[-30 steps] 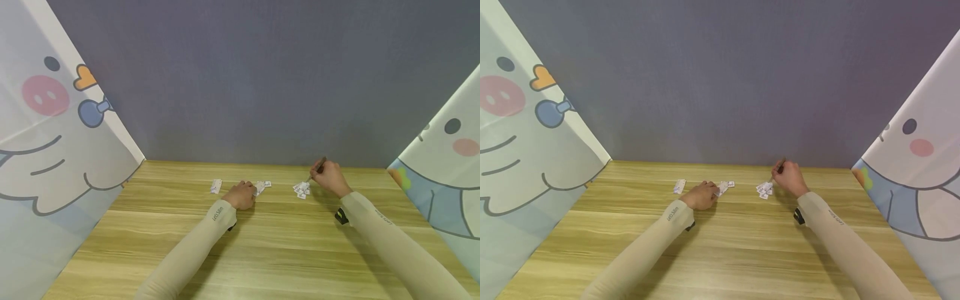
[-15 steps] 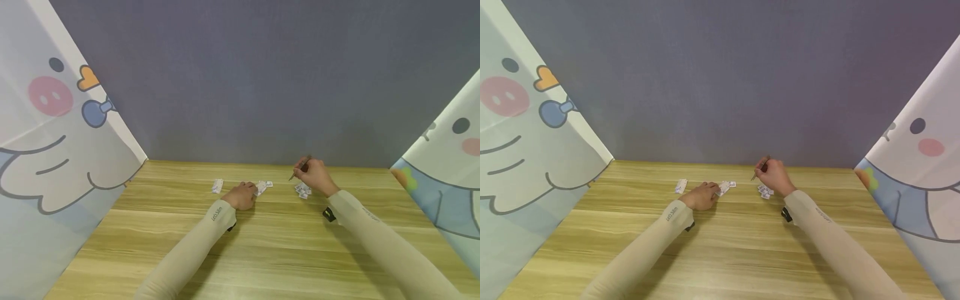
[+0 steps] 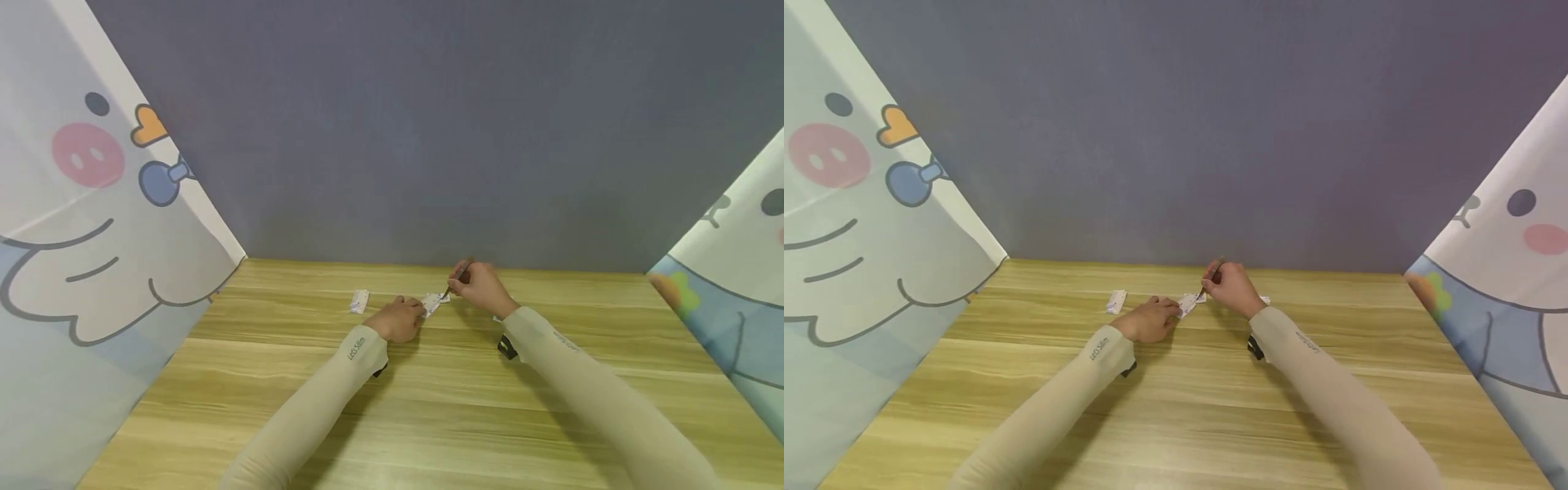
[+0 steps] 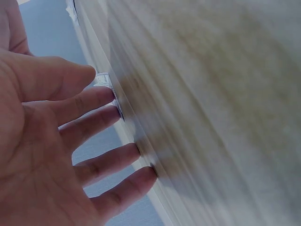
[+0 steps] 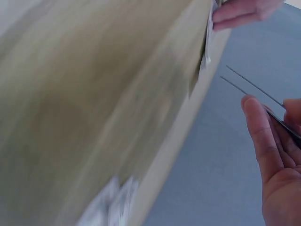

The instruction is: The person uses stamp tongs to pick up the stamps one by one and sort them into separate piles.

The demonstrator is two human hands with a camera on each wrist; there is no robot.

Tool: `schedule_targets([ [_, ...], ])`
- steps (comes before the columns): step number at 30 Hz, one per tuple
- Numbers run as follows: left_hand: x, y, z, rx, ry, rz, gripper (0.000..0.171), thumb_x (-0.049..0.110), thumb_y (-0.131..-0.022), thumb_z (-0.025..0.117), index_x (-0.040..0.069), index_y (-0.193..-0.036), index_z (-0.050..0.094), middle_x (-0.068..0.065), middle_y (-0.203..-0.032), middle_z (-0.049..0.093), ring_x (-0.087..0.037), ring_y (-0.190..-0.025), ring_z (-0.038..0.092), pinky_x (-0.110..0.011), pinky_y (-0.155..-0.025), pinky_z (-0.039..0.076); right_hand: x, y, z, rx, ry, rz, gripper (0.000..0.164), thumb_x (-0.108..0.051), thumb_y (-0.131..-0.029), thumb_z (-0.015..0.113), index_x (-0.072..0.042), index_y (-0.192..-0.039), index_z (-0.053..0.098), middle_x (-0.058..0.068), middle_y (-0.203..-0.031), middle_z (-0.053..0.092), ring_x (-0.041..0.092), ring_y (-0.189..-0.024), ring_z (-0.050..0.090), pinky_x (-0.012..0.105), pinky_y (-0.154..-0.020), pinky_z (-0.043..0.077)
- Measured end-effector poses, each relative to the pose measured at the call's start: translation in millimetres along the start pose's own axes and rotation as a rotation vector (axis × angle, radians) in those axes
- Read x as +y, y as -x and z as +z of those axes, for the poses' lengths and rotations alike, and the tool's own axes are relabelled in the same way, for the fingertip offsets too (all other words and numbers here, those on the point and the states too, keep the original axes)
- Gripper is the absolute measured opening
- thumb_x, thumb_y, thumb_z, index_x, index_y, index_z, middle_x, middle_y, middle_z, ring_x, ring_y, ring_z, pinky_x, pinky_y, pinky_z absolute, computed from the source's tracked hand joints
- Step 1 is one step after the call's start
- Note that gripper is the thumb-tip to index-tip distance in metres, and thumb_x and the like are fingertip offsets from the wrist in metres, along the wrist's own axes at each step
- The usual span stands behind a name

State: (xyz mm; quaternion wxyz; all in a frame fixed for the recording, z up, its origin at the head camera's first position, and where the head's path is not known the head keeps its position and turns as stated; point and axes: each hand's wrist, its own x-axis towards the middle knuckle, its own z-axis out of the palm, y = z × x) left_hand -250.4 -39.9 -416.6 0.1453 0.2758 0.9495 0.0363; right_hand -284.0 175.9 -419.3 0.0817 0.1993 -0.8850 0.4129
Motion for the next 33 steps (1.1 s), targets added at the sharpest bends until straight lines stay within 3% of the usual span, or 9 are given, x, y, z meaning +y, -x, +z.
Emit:
schedule_targets([
  [14, 2.0, 1.2, -0.7, -0.022, 0.038, -0.021, 0.043, 0.023, -0.101, 0.044, 0.019, -0.144, 0.042, 0.006, -0.15, 0.031, -0.028, -0.14, 0.019, -0.049, -0.11, 0.023, 0.4, -7.5, 17.3, -0.034, 0.019, 0.049, 0.005, -0.01, -0.091, 0.062, -0.007, -0.086, 0.063, 0.002, -0.075, 0.064, 0.014, -0.065, 0.061, 0.031, -0.057, 0.05],
  [19, 2.2, 2.0, -1.2, -0.017, 0.04, -0.017, 0.042, 0.024, -0.102, 0.041, 0.019, -0.144, 0.043, 0.005, -0.151, 0.03, -0.031, -0.14, 0.019, -0.05, -0.11, 0.022, -3.4, -7.4, 18.7, -0.005, 0.02, 0.012, 0.005, -0.009, -0.09, 0.063, -0.004, -0.088, 0.064, 0.002, -0.074, 0.064, 0.013, -0.065, 0.062, 0.03, -0.058, 0.052],
  [25, -0.5, 1.1, 1.9, -0.026, 0.048, -0.023, 0.043, 0.027, -0.102, 0.041, 0.021, -0.145, 0.041, 0.006, -0.152, 0.028, -0.032, -0.14, 0.016, -0.05, -0.111, 0.02, -8.5, -6.0, 16.3, 0.03, 0.034, -0.03, 0.004, -0.008, -0.09, 0.062, -0.009, -0.086, 0.064, -0.001, -0.074, 0.063, 0.013, -0.065, 0.061, 0.031, -0.058, 0.051],
  [33, -3.3, 1.9, 3.9, -0.035, 0.048, -0.026, 0.044, 0.027, -0.102, 0.04, 0.021, -0.146, 0.039, 0.006, -0.153, 0.026, -0.03, -0.141, 0.014, -0.049, -0.112, 0.018, -17.9, -5.6, 1.6, 0.066, -0.018, -0.049, 0.005, -0.007, -0.091, 0.062, -0.004, -0.089, 0.066, 0.003, -0.072, 0.065, 0.029, -0.067, 0.066, 0.033, -0.054, 0.053],
])
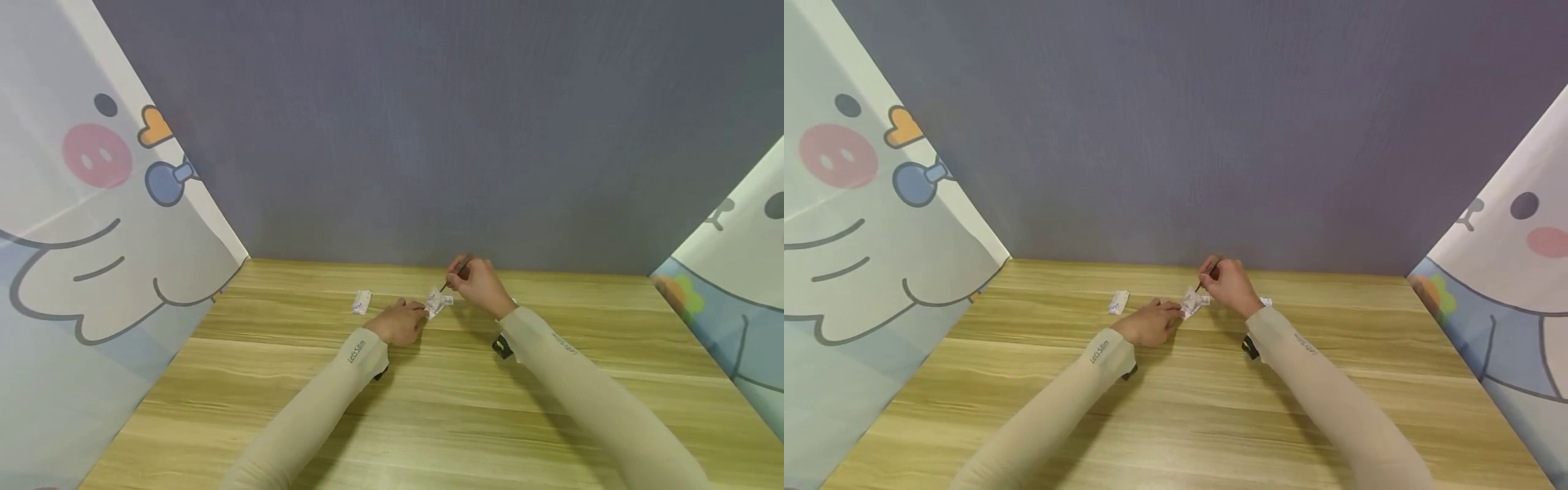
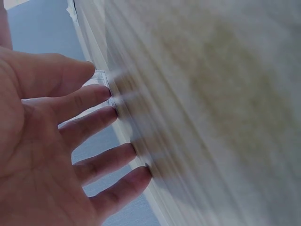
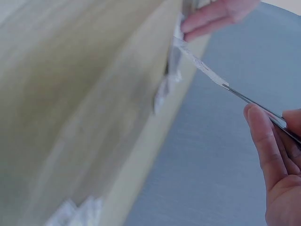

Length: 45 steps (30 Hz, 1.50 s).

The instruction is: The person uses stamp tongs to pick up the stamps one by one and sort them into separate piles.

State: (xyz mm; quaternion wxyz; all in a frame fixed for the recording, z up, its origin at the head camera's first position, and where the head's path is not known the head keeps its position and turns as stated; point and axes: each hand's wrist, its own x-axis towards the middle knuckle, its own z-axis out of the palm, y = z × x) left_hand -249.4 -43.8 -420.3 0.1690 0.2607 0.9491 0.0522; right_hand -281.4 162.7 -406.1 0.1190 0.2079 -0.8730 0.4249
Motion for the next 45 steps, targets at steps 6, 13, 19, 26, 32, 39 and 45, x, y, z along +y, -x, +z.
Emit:
schedule_targets([
  [6, -1.4, 1.8, 0.7, 0.014, -0.006, 0.017, 0.044, 0.025, -0.102, 0.042, 0.021, -0.145, 0.04, 0.005, -0.152, 0.027, -0.029, -0.141, 0.016, -0.049, -0.111, 0.02, -8.9, 0.5, -11.7, 0.038, -0.009, -0.016, 0.005, -0.008, -0.091, 0.064, -0.004, -0.089, 0.066, 0.003, -0.075, 0.066, 0.026, -0.068, 0.066, 0.032, -0.055, 0.054],
  [13, -5.8, 3.8, 2.7, 0.099, -0.027, 0.094, 0.04, 0.023, -0.101, 0.044, 0.017, -0.141, 0.046, 0.0, -0.148, 0.034, -0.026, -0.135, 0.029, -0.045, -0.109, 0.028, -15.0, 0.3, -17.5, 0.067, -0.011, -0.035, 0.004, -0.009, -0.089, 0.066, -0.006, -0.086, 0.065, 0.002, -0.074, 0.066, 0.027, -0.067, 0.066, 0.033, -0.054, 0.053],
  [19, -13.0, 9.8, -0.6, 0.142, -0.001, 0.105, 0.042, 0.022, -0.1, 0.047, 0.013, -0.142, 0.044, -0.005, -0.148, 0.035, -0.029, -0.134, 0.03, -0.044, -0.108, 0.029, -19.1, -1.8, -14.2, 0.059, -0.02, -0.034, 0.006, -0.01, -0.09, 0.066, -0.005, -0.088, 0.066, 0.004, -0.075, 0.067, 0.021, -0.067, 0.066, 0.031, -0.055, 0.054],
  [26, -25.0, 22.6, -8.8, 0.132, -0.002, 0.014, 0.048, 0.025, -0.1, 0.048, 0.012, -0.145, 0.039, -0.004, -0.151, 0.029, -0.028, -0.137, 0.025, -0.048, -0.106, 0.032, -23.7, -8.9, -2.1, 0.039, -0.052, -0.056, 0.004, -0.006, -0.089, 0.065, -0.003, -0.089, 0.066, 0.006, -0.076, 0.067, 0.026, -0.068, 0.067, 0.028, -0.056, 0.055],
  [32, -38.6, 32.4, -12.5, 0.155, 0.0, -0.033, 0.048, 0.026, -0.1, 0.048, 0.011, -0.144, 0.04, -0.005, -0.151, 0.029, -0.028, -0.136, 0.026, -0.052, -0.106, 0.03, -28.9, -15.1, 13.0, 0.024, -0.113, -0.05, 0.004, -0.005, -0.088, 0.065, -0.001, -0.088, 0.065, 0.005, -0.074, 0.066, 0.028, -0.068, 0.067, 0.028, -0.056, 0.055],
  [39, -56.2, 43.8, -18.2, 0.192, -0.009, -0.096, 0.046, 0.024, -0.099, 0.049, 0.007, -0.142, 0.043, -0.009, -0.145, 0.036, -0.033, -0.135, 0.028, -0.052, -0.105, 0.031, -38.5, -24.2, 37.8, -0.011, -0.175, -0.047, 0.004, -0.005, -0.09, 0.063, 0.0, -0.088, 0.064, 0.006, -0.074, 0.065, 0.027, -0.068, 0.066, 0.028, -0.057, 0.056],
  [45, -70.9, 52.4, -19.8, 0.228, 0.021, -0.138, 0.045, 0.024, -0.099, 0.049, 0.005, -0.14, 0.044, -0.011, -0.142, 0.039, -0.033, -0.132, 0.032, -0.051, -0.103, 0.034, -48.1, -35.3, 58.6, -0.049, -0.258, -0.004, 0.005, -0.005, -0.091, 0.063, -0.001, -0.088, 0.062, 0.009, -0.076, 0.065, 0.032, -0.072, 0.066, 0.041, -0.064, 0.057],
])
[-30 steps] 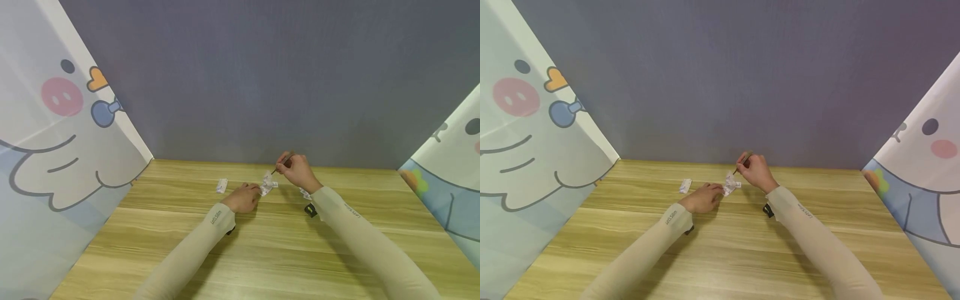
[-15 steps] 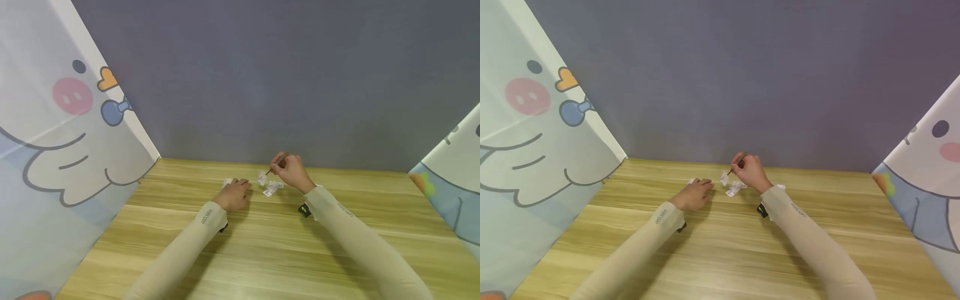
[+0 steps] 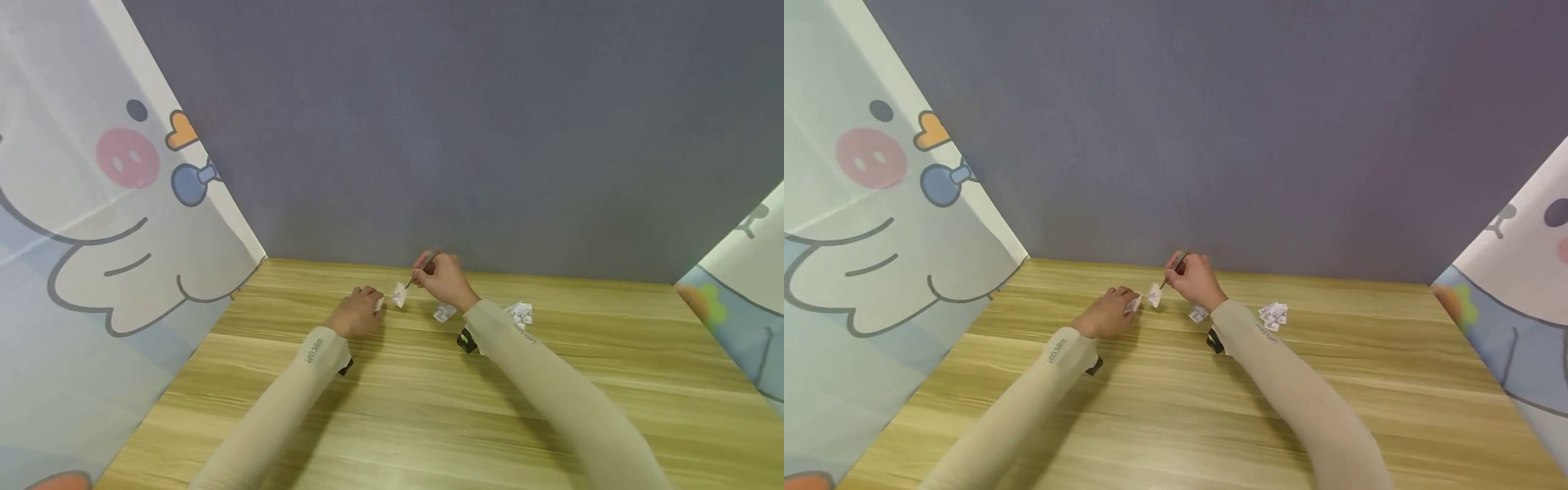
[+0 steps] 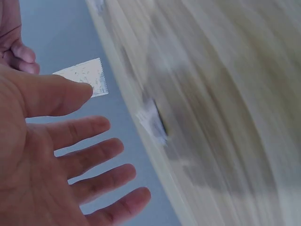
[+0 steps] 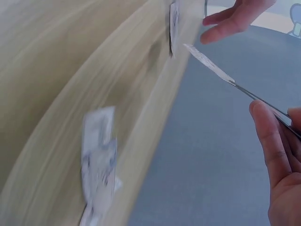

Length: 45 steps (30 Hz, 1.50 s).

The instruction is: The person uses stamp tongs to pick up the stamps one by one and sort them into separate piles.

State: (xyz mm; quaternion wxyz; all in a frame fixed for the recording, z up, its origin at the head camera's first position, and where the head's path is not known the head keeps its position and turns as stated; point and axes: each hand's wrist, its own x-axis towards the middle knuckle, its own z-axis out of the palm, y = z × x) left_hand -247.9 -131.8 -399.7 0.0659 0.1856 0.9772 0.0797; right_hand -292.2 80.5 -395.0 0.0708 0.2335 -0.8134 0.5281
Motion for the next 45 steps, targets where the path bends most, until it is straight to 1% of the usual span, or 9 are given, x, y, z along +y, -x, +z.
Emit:
schedule_targets([
  [4, -9.7, 2.2, 2.2, 0.002, -0.005, -0.006, 0.045, 0.023, -0.099, 0.049, 0.004, -0.14, 0.044, -0.013, -0.14, 0.04, -0.034, -0.131, 0.033, -0.052, -0.103, 0.034, -2.3, -8.1, 16.4, -0.017, -0.025, 0.013, 0.005, -0.006, -0.091, 0.063, -0.002, -0.089, 0.061, 0.01, -0.076, 0.064, 0.032, -0.072, 0.066, 0.045, -0.066, 0.057],
  [8, -15.7, 4.3, 3.9, -0.011, -0.011, -0.004, 0.045, 0.022, -0.099, 0.05, 0.004, -0.14, 0.044, -0.015, -0.138, 0.042, -0.034, -0.128, 0.036, -0.051, -0.102, 0.036, -2.4, -13.9, 32.2, -0.026, -0.037, 0.01, 0.004, -0.005, -0.091, 0.062, -0.002, -0.089, 0.062, 0.014, -0.077, 0.065, 0.033, -0.071, 0.066, 0.043, -0.064, 0.057],
  [11, -18.2, 6.3, 4.0, -0.024, -0.006, -0.009, 0.045, 0.022, -0.099, 0.05, 0.003, -0.14, 0.043, -0.016, -0.137, 0.043, -0.034, -0.126, 0.039, -0.049, -0.1, 0.038, -1.0, -16.6, 42.8, -0.027, -0.026, 0.023, 0.005, -0.004, -0.091, 0.061, 0.001, -0.09, 0.062, 0.017, -0.078, 0.065, 0.031, -0.07, 0.066, 0.038, -0.061, 0.057],
  [15, -20.2, 9.0, 3.7, -0.051, 0.01, -0.014, 0.044, 0.021, -0.1, 0.048, 0.003, -0.139, 0.044, -0.016, -0.135, 0.044, -0.034, -0.124, 0.041, -0.046, -0.101, 0.038, 1.2, -18.4, 54.1, -0.024, 0.034, 0.051, 0.006, -0.004, -0.091, 0.06, 0.001, -0.091, 0.064, 0.012, -0.075, 0.066, 0.026, -0.067, 0.066, 0.028, -0.056, 0.055],
  [21, -19.0, 8.4, 6.0, -0.104, 0.008, 0.028, 0.038, 0.023, -0.101, 0.046, 0.007, -0.135, 0.052, -0.01, -0.136, 0.045, -0.036, -0.123, 0.04, -0.049, -0.102, 0.036, 5.6, -19.3, 60.1, -0.022, 0.093, 0.084, 0.007, -0.005, -0.091, 0.058, -0.001, -0.088, 0.064, 0.005, -0.069, 0.064, 0.029, -0.067, 0.066, 0.03, -0.054, 0.053],
  [27, -18.2, 7.8, 7.9, -0.12, -0.005, 0.023, 0.037, 0.024, -0.1, 0.049, 0.01, -0.133, 0.054, -0.007, -0.136, 0.045, -0.033, -0.124, 0.039, -0.049, -0.104, 0.035, 12.0, -20.0, 62.7, -0.008, 0.117, 0.092, 0.009, -0.004, -0.091, 0.058, -0.005, -0.083, 0.063, 0.004, -0.069, 0.063, 0.023, -0.065, 0.065, 0.028, -0.053, 0.053],
  [32, -16.1, 7.5, 7.0, -0.127, 0.003, 0.007, 0.037, 0.023, -0.1, 0.048, 0.009, -0.135, 0.053, -0.007, -0.139, 0.043, -0.036, -0.13, 0.034, -0.05, -0.107, 0.029, 16.1, -19.7, 58.6, 0.006, 0.12, 0.104, 0.008, -0.004, -0.09, 0.058, -0.006, -0.084, 0.063, 0.003, -0.07, 0.063, 0.017, -0.062, 0.064, 0.027, -0.053, 0.053],
  [35, -16.0, 7.5, 7.7, -0.125, 0.003, 0.002, 0.038, 0.024, -0.1, 0.048, 0.01, -0.135, 0.053, -0.007, -0.141, 0.042, -0.037, -0.131, 0.032, -0.051, -0.106, 0.03, 17.4, -18.6, 50.5, 0.009, 0.113, 0.113, 0.007, -0.005, -0.091, 0.058, -0.003, -0.088, 0.064, 0.005, -0.072, 0.064, 0.019, -0.064, 0.065, 0.028, -0.053, 0.053],
  [45, -15.7, 5.1, 9.9, -0.097, -0.002, 0.009, 0.038, 0.022, -0.1, 0.048, 0.008, -0.134, 0.053, -0.011, -0.142, 0.041, -0.04, -0.13, 0.031, -0.054, -0.102, 0.035, 12.2, -7.3, 4.4, -0.012, 0.131, 0.144, 0.01, -0.006, -0.092, 0.059, 0.002, -0.094, 0.064, 0.01, -0.075, 0.064, 0.03, -0.072, 0.067, 0.029, -0.056, 0.055],
])
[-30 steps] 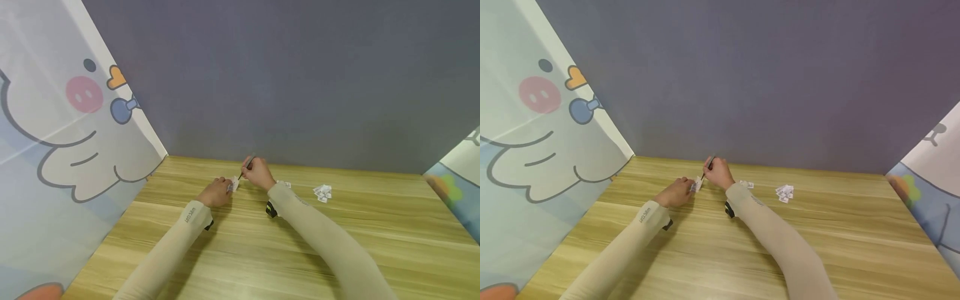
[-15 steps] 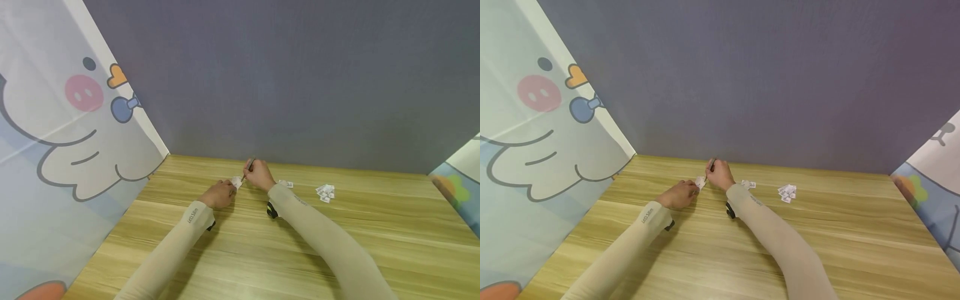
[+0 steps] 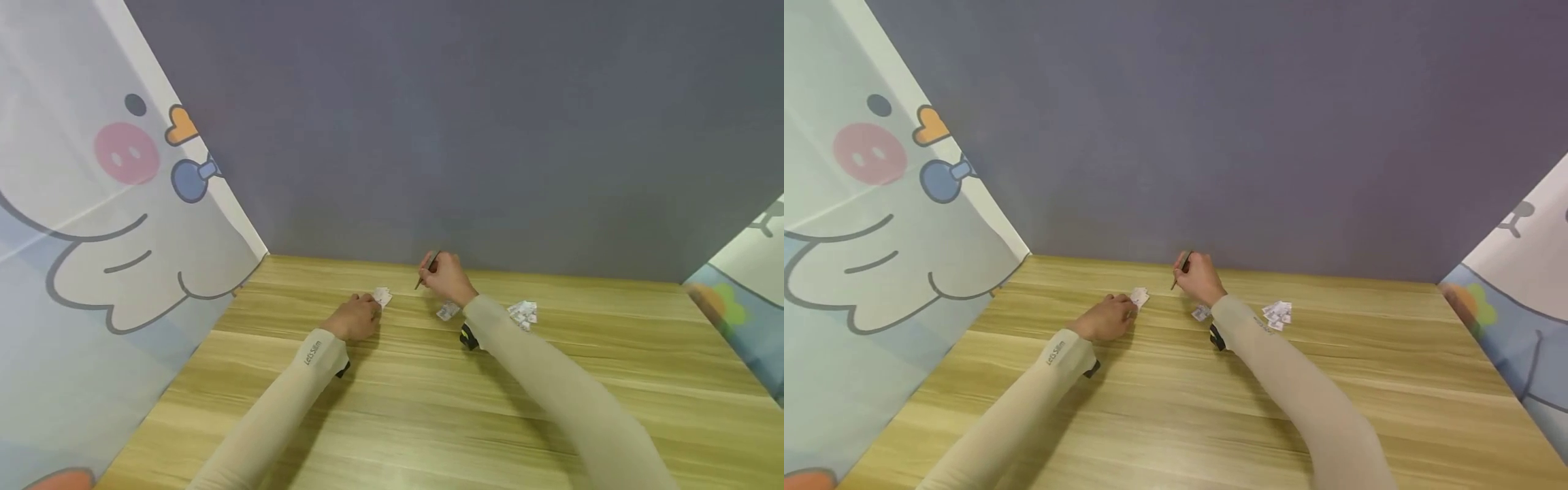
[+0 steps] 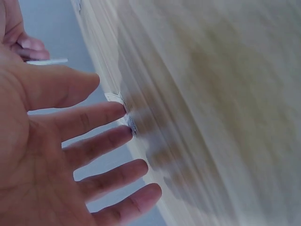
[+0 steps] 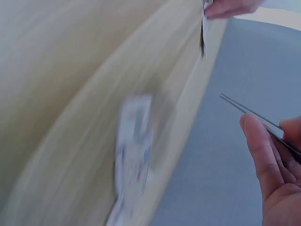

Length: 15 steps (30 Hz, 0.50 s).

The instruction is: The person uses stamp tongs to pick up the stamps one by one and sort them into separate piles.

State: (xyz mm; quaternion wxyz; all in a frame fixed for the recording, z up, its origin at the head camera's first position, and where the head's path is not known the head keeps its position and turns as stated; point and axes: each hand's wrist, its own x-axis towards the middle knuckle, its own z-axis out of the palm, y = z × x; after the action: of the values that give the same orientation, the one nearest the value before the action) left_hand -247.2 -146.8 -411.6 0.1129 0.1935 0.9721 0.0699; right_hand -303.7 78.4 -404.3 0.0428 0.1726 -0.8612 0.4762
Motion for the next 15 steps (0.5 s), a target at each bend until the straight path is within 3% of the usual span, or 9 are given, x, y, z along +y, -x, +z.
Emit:
schedule_targets([
  [8, 18.3, -4.7, -3.1, 0.05, -0.031, 0.101, 0.038, 0.021, -0.101, 0.046, 0.005, -0.136, 0.05, -0.013, -0.14, 0.042, -0.035, -0.127, 0.036, -0.049, -0.101, 0.037, 15.3, 16.0, -33.4, 0.011, 0.041, 0.026, 0.007, -0.006, -0.091, 0.059, 0.0, -0.09, 0.063, 0.01, -0.074, 0.064, 0.03, -0.071, 0.067, 0.03, -0.057, 0.056],
  [15, 44.3, -13.4, -0.6, -0.005, 0.01, 0.155, 0.043, 0.024, -0.101, 0.046, 0.007, -0.141, 0.045, -0.009, -0.146, 0.036, -0.032, -0.134, 0.029, -0.054, -0.107, 0.026, 33.0, 29.6, -55.6, 0.035, 0.07, 0.044, 0.006, -0.007, -0.09, 0.06, -0.003, -0.087, 0.062, 0.01, -0.075, 0.064, 0.03, -0.072, 0.066, 0.029, -0.058, 0.056],
])
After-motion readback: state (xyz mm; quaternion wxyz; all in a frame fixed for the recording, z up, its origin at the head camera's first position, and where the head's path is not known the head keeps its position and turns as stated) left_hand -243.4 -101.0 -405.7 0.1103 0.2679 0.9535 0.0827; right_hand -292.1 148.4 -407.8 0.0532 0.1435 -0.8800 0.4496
